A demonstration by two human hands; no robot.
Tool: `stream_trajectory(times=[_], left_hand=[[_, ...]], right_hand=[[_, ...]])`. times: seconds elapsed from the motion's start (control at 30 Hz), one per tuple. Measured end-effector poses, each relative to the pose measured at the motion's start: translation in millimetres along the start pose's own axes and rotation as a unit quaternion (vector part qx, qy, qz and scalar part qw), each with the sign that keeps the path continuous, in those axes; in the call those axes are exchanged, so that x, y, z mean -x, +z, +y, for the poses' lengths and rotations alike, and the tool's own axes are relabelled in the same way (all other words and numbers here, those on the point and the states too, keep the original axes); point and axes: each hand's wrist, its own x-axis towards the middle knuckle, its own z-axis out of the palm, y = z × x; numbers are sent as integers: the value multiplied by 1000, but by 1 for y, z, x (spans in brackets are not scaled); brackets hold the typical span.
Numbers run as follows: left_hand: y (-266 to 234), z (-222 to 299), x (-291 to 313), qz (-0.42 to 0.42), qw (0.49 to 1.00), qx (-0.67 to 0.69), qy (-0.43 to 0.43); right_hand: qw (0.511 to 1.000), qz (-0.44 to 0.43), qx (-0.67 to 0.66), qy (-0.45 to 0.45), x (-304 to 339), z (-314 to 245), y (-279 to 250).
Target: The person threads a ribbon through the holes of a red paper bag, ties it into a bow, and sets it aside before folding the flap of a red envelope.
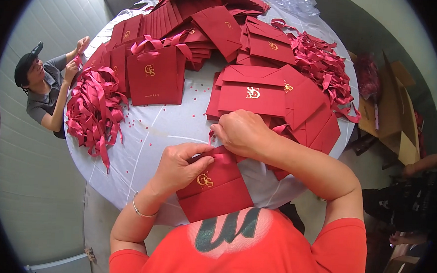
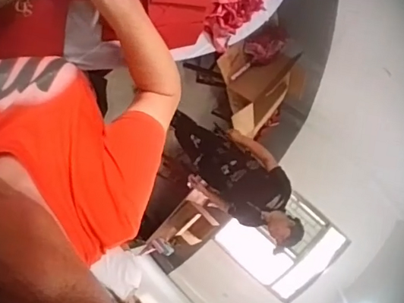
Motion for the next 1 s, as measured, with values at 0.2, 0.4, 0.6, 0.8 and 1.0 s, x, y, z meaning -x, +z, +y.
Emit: stream_trajectory(times=[0.2,0.4,0.6,0.8,1.0], left_hand=[[-3,10,6,44,997,-27,61],[-4,11,6,47,995,-44,70],[-3,7,6,27,999,-24,15],[-5,1,4,24,999,-22,17],[-3,-4,3,12,1000,-21,-9]], right_hand=[[991,-80,-102,38,-23,-6,6],[933,-39,-357,31,-32,-5,17],[967,26,-254,7,-42,-8,16],[976,107,-189,-3,-42,-13,23],[976,99,-194,-5,-41,-13,25]])
